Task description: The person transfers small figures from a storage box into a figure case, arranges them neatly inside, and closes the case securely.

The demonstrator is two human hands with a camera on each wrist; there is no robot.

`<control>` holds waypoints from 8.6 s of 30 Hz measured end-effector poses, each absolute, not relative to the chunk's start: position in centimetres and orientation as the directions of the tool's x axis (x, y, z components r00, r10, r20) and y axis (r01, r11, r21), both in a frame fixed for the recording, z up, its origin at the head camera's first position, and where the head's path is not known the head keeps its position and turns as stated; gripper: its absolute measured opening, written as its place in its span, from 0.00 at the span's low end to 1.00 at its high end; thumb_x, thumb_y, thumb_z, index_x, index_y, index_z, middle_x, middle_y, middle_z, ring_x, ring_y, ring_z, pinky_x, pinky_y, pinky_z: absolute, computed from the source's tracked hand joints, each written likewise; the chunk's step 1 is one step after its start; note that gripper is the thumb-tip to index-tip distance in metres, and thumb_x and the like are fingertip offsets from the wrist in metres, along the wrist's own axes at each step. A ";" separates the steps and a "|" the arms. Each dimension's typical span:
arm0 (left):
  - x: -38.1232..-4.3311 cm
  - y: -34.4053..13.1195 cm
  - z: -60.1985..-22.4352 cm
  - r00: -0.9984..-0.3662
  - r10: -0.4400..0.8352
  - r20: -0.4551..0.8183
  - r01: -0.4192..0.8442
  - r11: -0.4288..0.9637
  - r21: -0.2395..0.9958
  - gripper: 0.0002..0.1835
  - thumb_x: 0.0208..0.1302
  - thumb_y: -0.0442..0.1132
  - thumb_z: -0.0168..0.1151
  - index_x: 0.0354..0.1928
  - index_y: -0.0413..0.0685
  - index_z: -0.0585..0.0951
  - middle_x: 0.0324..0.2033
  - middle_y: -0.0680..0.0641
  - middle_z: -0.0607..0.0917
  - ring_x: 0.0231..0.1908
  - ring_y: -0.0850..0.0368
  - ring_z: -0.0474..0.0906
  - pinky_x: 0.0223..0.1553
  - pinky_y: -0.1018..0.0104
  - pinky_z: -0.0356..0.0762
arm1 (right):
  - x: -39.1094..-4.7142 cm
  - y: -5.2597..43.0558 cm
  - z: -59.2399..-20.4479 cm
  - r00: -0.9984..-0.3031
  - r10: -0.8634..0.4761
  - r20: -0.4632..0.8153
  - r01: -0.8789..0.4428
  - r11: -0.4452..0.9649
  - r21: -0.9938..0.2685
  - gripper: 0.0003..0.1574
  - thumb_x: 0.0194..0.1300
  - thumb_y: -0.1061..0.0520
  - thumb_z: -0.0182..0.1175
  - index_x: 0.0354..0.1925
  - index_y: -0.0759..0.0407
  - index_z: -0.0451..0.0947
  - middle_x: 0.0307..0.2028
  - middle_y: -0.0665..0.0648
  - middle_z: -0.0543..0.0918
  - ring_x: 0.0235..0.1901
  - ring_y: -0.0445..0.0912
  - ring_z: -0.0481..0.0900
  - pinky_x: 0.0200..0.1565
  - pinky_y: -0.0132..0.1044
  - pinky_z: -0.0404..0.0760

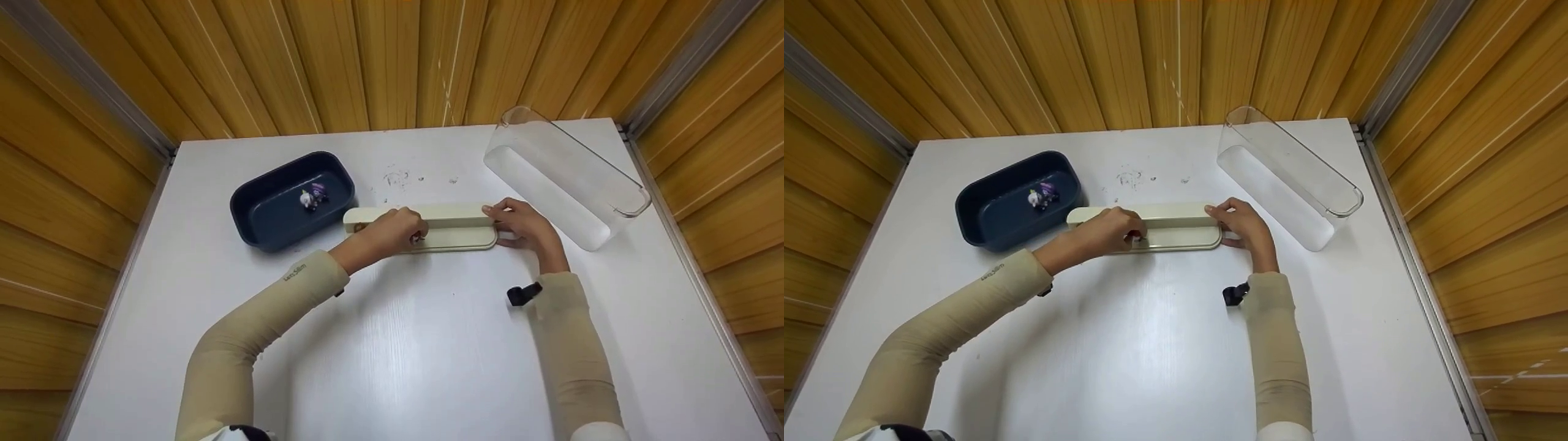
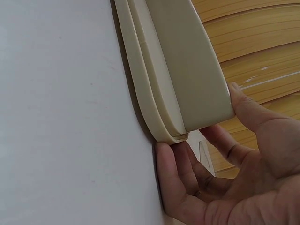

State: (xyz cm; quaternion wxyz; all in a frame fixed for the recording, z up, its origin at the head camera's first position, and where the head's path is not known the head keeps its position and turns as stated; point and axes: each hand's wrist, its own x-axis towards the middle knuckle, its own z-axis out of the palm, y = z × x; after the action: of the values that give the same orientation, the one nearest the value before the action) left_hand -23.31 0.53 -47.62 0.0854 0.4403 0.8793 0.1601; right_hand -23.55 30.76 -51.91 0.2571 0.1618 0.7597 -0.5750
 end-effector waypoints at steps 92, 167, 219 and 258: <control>-23.2 0.3 -48.7 -0.671 0.740 0.043 0.692 0.605 0.395 0.08 0.67 0.25 0.64 0.44 0.37 0.86 0.42 0.42 0.87 0.45 0.45 0.81 0.47 0.54 0.81 | -23.6 30.6 -52.1 -0.821 -0.048 -0.569 0.531 0.300 -0.792 0.28 0.68 0.35 0.63 0.48 0.53 0.67 0.65 0.61 0.71 0.60 0.51 0.75 0.52 0.42 0.83; -24.1 1.6 -48.0 -0.677 0.735 0.029 0.701 0.634 0.326 0.07 0.62 0.22 0.65 0.32 0.38 0.88 0.29 0.45 0.88 0.29 0.57 0.71 0.32 0.63 0.73 | -23.5 31.2 -51.9 -0.825 -0.087 -0.559 0.508 0.321 -0.799 0.30 0.68 0.34 0.63 0.49 0.54 0.66 0.67 0.63 0.68 0.61 0.51 0.76 0.53 0.42 0.82; -30.7 -16.7 -46.8 -0.931 0.354 -0.093 0.318 0.909 0.270 0.22 0.66 0.32 0.66 0.62 0.40 0.77 0.53 0.34 0.82 0.53 0.38 0.80 0.54 0.42 0.78 | -23.9 31.0 -52.1 -0.815 -0.108 -0.570 0.523 0.289 -0.802 0.22 0.73 0.41 0.60 0.48 0.56 0.66 0.69 0.63 0.66 0.63 0.54 0.74 0.59 0.51 0.79; -33.2 -16.2 -45.9 -0.907 -0.137 -0.397 -0.325 0.828 0.457 0.33 0.56 0.35 0.76 0.60 0.25 0.75 0.58 0.27 0.77 0.50 0.38 0.81 0.57 0.50 0.78 | -23.7 31.1 -52.3 -0.828 -0.070 -0.556 0.508 0.325 -0.798 0.30 0.67 0.34 0.63 0.48 0.55 0.67 0.65 0.61 0.70 0.61 0.53 0.77 0.51 0.43 0.84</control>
State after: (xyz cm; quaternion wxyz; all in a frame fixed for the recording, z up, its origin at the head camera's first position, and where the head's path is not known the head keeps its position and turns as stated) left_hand -33.22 -16.18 -45.93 0.1763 -0.1232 0.9395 0.2664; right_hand -23.72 31.15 -52.32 0.2564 0.1418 0.7724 -0.5636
